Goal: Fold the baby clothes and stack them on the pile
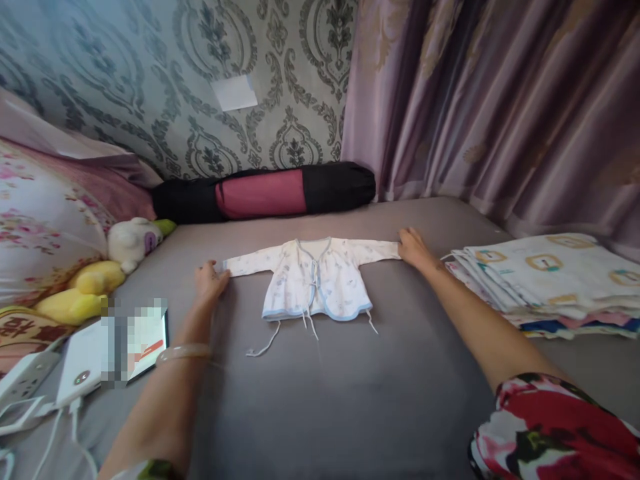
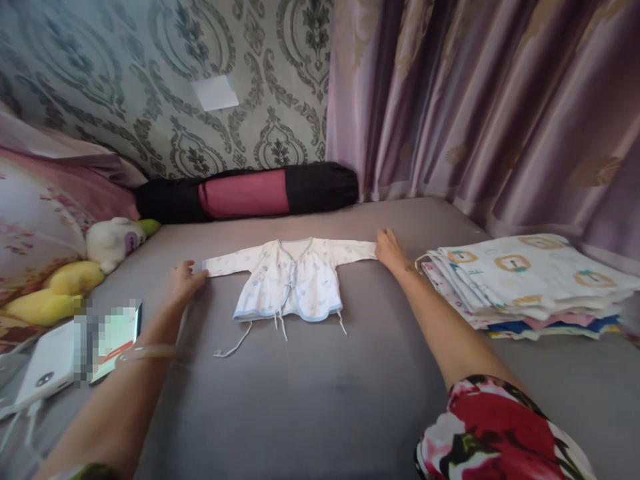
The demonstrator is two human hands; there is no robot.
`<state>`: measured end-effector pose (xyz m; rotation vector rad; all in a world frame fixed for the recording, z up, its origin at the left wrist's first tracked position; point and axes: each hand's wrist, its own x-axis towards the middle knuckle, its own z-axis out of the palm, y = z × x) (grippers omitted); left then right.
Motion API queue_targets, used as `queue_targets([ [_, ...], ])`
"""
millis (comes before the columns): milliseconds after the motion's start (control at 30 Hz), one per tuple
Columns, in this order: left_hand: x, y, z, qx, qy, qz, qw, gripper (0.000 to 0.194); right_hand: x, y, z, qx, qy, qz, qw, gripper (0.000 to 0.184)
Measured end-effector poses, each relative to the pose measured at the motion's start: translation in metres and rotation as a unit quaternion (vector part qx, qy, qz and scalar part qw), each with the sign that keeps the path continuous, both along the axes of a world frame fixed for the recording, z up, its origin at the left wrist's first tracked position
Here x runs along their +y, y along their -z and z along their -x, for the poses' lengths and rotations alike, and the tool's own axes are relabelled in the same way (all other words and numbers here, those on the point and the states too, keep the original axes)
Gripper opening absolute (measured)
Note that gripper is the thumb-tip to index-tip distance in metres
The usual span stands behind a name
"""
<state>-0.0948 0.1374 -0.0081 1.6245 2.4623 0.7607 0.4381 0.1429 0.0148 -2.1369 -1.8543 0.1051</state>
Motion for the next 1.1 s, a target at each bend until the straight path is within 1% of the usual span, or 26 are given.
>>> queue_targets([
  [33,-0.008,-0.002,-0.001,-0.014,0.002,0.012,1.000,0.053,-0.010,-0.001,0.006,0.005,-0.008,-0.005,1.000,0.039],
  [67,-0.017,-0.006,-0.003,-0.035,0.016,0.027,0.999,0.051,-0.020,-0.001,0.012,0.031,-0.027,0.012,0.999,0.037],
  [100,-0.028,-0.009,-0.006,-0.062,0.040,0.047,0.996,0.049,-0.030,-0.002,0.019,0.071,-0.052,0.043,0.995,0.037],
  [167,-0.052,-0.018,-0.015,-0.127,0.104,0.100,0.981,0.048,-0.052,-0.001,0.031,0.156,-0.111,0.118,0.974,0.040],
  [233,-0.078,-0.028,-0.027,-0.186,0.161,0.142,0.959,0.053,-0.075,-0.002,0.041,0.212,-0.170,0.179,0.946,0.048],
  [333,-0.110,-0.037,-0.048,-0.244,0.224,0.180,0.926,0.064,-0.106,-0.005,0.052,0.234,-0.242,0.233,0.912,0.066],
  [400,-0.124,-0.038,-0.061,-0.256,0.253,0.189,0.914,0.068,-0.122,-0.009,0.059,0.206,-0.262,0.243,0.911,0.072],
  [467,-0.130,-0.033,-0.071,-0.248,0.258,0.184,0.916,0.067,-0.134,-0.012,0.070,0.157,-0.258,0.222,0.927,0.068],
  [500,-0.131,-0.030,-0.076,-0.235,0.251,0.175,0.923,0.063,-0.139,-0.013,0.076,0.133,-0.250,0.201,0.938,0.063],
  [600,-0.132,-0.018,-0.090,-0.162,0.213,0.138,0.954,0.040,-0.150,-0.012,0.096,0.075,-0.200,0.131,0.968,0.046],
  [667,-0.132,-0.012,-0.100,-0.104,0.187,0.111,0.971,0.027,-0.155,-0.008,0.107,0.040,-0.157,0.103,0.981,0.042],
  [767,-0.135,-0.006,-0.115,-0.037,0.156,0.074,0.984,0.022,-0.158,-0.002,0.118,0.007,-0.122,0.098,0.988,0.043],
  [867,-0.137,-0.002,-0.122,-0.007,0.145,0.054,0.988,0.023,-0.158,0.002,0.120,-0.004,-0.121,0.106,0.987,0.046],
  [967,-0.136,0.002,-0.119,0.022,0.157,0.037,0.987,0.023,-0.158,0.002,0.118,-0.009,-0.128,0.107,0.986,0.048],
  [1100,-0.137,0.004,-0.105,0.058,0.180,0.030,0.982,0.027,-0.160,-0.001,0.112,-0.022,-0.127,0.100,0.987,0.043],
])
